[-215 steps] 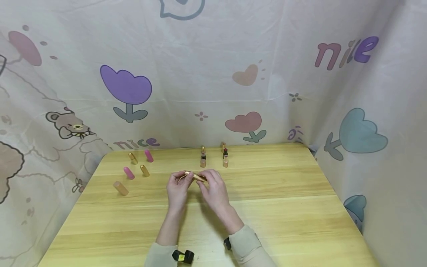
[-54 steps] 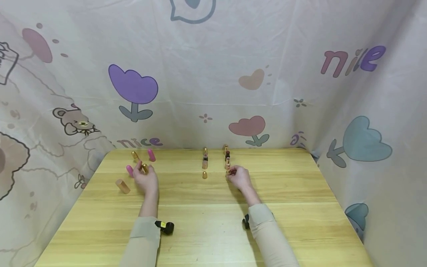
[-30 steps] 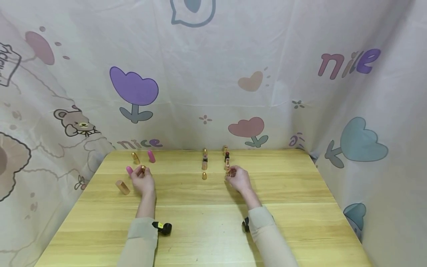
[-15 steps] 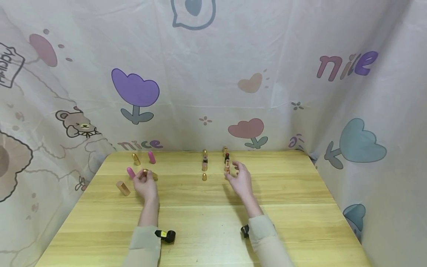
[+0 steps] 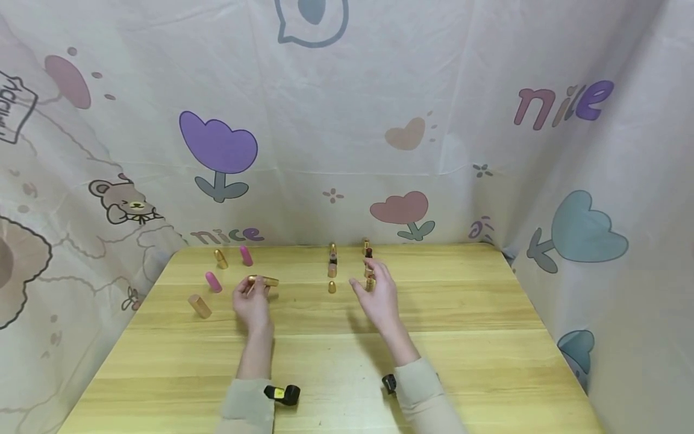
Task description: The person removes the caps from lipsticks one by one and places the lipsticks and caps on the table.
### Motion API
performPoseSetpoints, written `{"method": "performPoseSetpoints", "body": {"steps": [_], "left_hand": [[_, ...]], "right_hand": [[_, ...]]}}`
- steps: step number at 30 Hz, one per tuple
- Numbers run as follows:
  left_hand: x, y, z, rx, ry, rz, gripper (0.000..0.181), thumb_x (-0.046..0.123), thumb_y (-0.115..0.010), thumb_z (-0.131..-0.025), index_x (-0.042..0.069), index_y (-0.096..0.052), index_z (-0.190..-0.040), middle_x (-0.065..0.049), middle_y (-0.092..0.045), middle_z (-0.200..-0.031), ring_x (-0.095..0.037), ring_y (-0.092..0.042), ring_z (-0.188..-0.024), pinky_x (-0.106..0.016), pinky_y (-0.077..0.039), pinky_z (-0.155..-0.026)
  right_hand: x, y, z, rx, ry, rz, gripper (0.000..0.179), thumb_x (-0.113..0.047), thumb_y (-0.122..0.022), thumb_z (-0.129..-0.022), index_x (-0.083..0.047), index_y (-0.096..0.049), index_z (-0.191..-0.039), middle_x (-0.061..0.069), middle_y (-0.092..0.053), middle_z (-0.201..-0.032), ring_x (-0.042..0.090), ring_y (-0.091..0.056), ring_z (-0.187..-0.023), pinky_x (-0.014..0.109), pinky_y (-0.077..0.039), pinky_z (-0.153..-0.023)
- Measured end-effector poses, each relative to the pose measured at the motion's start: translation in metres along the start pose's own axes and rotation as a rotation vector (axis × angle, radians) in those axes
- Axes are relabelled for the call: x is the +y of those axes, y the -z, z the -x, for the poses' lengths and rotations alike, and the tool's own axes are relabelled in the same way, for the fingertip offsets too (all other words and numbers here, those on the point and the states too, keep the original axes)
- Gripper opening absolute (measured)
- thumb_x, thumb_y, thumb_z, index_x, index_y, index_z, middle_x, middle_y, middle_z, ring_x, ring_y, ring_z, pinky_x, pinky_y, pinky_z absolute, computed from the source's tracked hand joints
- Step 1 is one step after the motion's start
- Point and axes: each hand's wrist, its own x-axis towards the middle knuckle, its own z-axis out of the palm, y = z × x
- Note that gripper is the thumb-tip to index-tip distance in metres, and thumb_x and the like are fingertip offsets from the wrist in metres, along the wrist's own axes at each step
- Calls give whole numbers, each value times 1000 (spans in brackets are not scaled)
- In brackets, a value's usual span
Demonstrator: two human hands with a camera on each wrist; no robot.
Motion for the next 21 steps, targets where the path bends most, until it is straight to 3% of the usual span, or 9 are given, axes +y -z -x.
{"method": "performPoseSetpoints", "body": {"steps": [11,21], "left_hand": [[-5,-19,35,-78,6,55,29,0,-67,-99,-8,-52,-123,-16,-59,-114,-16,-67,-99,-27,-63,-90],[-12,-33,66,-204,-12,64,29,-3,-68,-98,-10,-52,-121,-20,-60,-116,-23,-67,-105,-28,-63,-91]], "right_hand": [[-12,-25,15,-27,109,-1,51,-6,-78,-92,-4,-59,-139,14,-62,-139,33,-59,-128,48,-54,-109],[-10,-41,23,-57,189,57,51,2,-75,-90,-1,-59,-138,16,-63,-138,34,-62,-123,48,-56,-105]]}}
